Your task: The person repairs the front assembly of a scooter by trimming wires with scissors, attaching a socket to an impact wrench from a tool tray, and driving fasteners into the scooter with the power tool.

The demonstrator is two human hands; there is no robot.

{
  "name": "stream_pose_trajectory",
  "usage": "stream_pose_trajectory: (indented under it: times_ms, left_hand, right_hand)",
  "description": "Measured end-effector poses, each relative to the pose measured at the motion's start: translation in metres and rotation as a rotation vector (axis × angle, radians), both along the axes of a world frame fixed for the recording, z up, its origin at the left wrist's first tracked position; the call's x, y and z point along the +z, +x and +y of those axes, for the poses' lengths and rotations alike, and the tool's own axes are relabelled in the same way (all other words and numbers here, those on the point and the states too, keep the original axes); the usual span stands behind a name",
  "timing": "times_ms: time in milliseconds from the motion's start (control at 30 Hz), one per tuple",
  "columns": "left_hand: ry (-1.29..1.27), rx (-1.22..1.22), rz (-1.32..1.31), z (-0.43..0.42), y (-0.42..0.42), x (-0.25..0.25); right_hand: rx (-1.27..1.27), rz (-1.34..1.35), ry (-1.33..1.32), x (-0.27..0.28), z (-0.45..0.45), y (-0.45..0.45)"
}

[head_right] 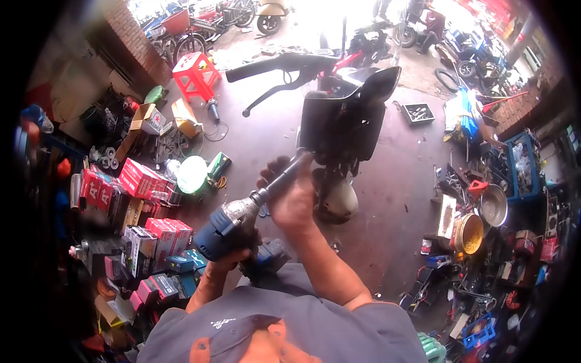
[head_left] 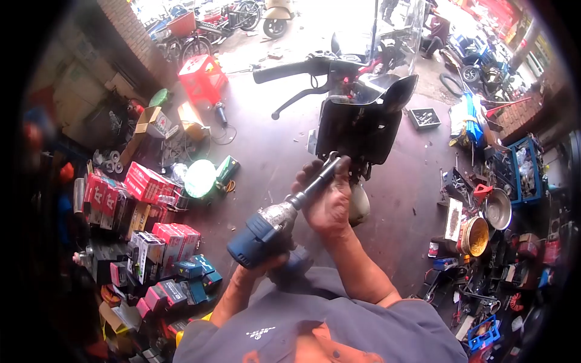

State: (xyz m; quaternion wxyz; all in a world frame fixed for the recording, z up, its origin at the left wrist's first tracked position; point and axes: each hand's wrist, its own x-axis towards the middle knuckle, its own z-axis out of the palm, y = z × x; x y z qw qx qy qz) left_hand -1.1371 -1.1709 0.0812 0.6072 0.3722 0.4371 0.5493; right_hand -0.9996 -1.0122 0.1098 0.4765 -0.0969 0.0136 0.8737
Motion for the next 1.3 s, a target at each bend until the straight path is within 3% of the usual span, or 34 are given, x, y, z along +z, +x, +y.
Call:
stream_pose_trajectory:
  times_ms: [167,333,400,633,700,833,1033,1133,1300]
  left_hand:
    - [0.080,-0.032,0.252,-0.005,-0.024,-0.047]
    - [0.086,-0.084,0.092,0.006,-0.027,-0.061]
    - [0.094,-0.084,-0.122,0.011,-0.020,-0.054]
    - [0.053,-0.114,0.149,0.024,-0.023,-0.033]
    - [0.003,-0.012,0.095,0.023,-0.011,-0.017]
    - [-0.075,0.216,0.243,0.022,-0.004,-0.023]
    - [-0.178,0.217,0.040,0.015,0.006,-0.023]
    - [-0.171,0.237,0.097,0.014,0.004,-0.034]
    - [-0.153,0.069,0.010,0.028,-0.005,-0.010]
  right_hand:
    - [-0.071,-0.126,-0.125,0.012,0.004,-0.025]
    - [-0.137,-0.204,-0.103,0.026,-0.001,-0.032]
    - [-0.148,-0.211,-0.103,0.025,0.001,-0.032]
    - [-0.176,-0.179,-0.152,0.020,0.007,-0.028]
    - [-0.192,-0.164,-0.172,0.018,0.010,-0.025]
    - [-0.253,-0.231,-0.178,0.014,0.015,-0.026]
    - [-0.250,-0.288,-0.221,0.007,0.014,-0.029]
    - [-0.234,-0.290,-0.236,0.006,0.015,-0.031]
    - [-0.203,-0.258,-0.229,0.007,0.016,-0.031]
